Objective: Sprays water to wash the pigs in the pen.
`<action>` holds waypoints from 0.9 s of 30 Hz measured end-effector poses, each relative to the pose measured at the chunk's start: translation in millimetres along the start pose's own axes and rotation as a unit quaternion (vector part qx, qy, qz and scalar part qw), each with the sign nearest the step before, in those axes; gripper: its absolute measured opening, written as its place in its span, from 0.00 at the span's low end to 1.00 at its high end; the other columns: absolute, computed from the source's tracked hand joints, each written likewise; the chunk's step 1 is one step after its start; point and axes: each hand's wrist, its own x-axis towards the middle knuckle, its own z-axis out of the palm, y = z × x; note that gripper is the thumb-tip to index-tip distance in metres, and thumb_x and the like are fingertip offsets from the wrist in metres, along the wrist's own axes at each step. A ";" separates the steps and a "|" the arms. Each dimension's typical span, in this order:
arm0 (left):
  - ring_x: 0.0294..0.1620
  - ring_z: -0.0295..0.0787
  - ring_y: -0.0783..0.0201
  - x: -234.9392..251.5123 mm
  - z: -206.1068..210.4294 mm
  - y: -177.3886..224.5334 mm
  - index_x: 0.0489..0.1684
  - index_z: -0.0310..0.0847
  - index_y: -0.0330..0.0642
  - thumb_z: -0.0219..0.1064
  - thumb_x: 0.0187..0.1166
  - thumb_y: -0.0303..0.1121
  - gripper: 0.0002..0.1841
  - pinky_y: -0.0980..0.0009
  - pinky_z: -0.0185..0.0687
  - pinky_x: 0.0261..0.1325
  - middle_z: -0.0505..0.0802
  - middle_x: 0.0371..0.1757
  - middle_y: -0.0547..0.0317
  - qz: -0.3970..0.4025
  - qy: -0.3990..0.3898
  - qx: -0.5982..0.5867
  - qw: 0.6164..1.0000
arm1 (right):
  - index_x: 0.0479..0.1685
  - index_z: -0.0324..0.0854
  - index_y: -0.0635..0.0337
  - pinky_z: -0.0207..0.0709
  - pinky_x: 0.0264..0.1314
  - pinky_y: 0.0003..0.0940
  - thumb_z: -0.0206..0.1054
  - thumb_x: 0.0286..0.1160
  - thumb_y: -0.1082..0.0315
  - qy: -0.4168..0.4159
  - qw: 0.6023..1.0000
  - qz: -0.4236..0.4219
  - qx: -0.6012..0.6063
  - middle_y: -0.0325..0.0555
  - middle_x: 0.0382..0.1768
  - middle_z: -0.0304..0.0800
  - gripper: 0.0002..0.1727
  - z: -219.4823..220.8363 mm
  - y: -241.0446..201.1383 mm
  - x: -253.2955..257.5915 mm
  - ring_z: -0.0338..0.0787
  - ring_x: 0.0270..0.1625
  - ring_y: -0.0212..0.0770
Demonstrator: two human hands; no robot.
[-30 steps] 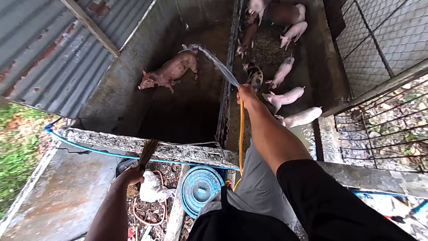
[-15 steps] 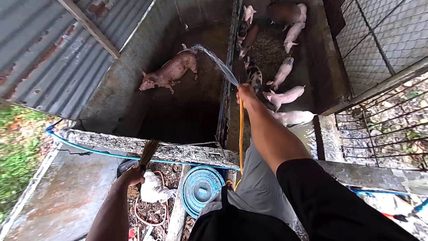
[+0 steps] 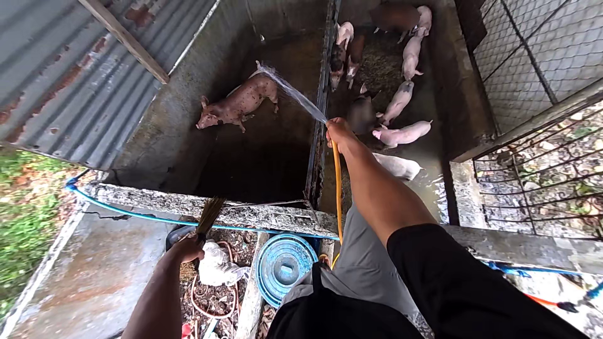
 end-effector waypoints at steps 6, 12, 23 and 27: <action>0.83 0.73 0.37 2.9 1.5 -0.2 0.92 0.58 0.39 0.81 0.67 0.43 0.50 0.35 0.66 0.82 0.79 0.80 0.33 0.001 0.001 0.004 1.000 | 0.68 0.71 0.53 0.68 0.22 0.29 0.55 0.92 0.59 -0.002 1.000 0.002 0.002 0.38 0.24 0.69 0.14 -0.8 0.9 2.2 0.71 0.20 0.34; 0.84 0.72 0.36 -0.1 -1.0 2.6 0.92 0.56 0.36 0.80 0.69 0.43 0.50 0.37 0.65 0.84 0.79 0.80 0.30 0.006 -0.009 0.012 1.000 | 0.71 0.71 0.53 0.69 0.23 0.30 0.55 0.91 0.59 -0.045 0.998 0.007 -0.040 0.39 0.25 0.71 0.17 -0.7 4.8 -1.4 0.72 0.21 0.34; 0.82 0.74 0.35 6.4 -0.7 -3.9 0.89 0.61 0.34 0.82 0.69 0.40 0.47 0.37 0.66 0.83 0.81 0.77 0.29 0.024 -0.004 0.010 1.000 | 0.71 0.73 0.54 0.71 0.24 0.32 0.56 0.88 0.60 -0.064 0.996 0.023 -0.056 0.42 0.27 0.74 0.18 7.5 14.0 3.7 0.74 0.22 0.36; 0.84 0.73 0.37 3.3 -3.2 -3.3 0.91 0.58 0.34 0.84 0.67 0.39 0.50 0.39 0.64 0.85 0.80 0.79 0.29 0.018 -0.001 -0.004 1.000 | 0.72 0.73 0.54 0.71 0.24 0.32 0.56 0.89 0.60 -0.072 0.995 0.029 -0.056 0.43 0.28 0.74 0.18 5.4 12.7 1.8 0.75 0.23 0.36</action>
